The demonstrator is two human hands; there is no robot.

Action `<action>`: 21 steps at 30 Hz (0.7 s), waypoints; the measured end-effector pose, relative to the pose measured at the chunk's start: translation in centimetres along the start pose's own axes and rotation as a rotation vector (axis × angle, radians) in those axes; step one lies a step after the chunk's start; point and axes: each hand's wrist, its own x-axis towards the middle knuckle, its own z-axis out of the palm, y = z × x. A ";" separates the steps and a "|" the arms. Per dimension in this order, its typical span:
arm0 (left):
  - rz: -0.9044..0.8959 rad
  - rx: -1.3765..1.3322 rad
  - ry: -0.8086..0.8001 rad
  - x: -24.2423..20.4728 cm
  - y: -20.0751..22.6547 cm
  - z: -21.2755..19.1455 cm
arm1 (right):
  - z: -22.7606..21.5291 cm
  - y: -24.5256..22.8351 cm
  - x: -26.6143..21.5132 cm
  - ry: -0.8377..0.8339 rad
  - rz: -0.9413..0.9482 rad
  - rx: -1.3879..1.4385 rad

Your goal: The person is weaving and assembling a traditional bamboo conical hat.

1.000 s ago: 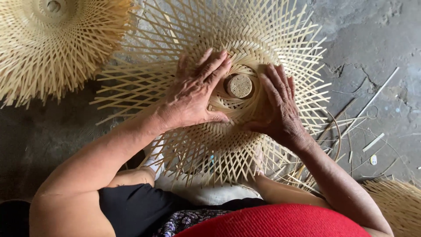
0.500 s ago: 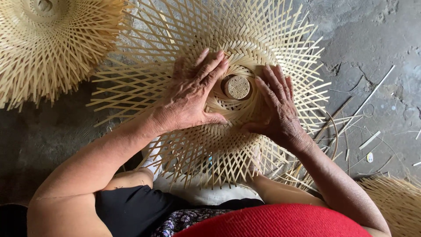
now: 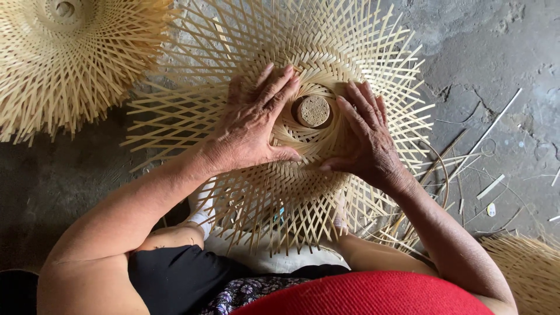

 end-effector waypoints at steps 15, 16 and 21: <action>0.046 -0.055 0.059 -0.4 -1.2 2.0 | -2.4 3.0 -1.1 0.078 0.149 0.453; 0.065 -0.066 0.048 -0.6 -1.7 2.5 | -2.9 5.1 -2.2 0.087 0.172 0.450; 0.072 -0.096 0.040 -0.7 -1.1 1.4 | -3.0 16.3 -11.5 0.459 0.562 0.357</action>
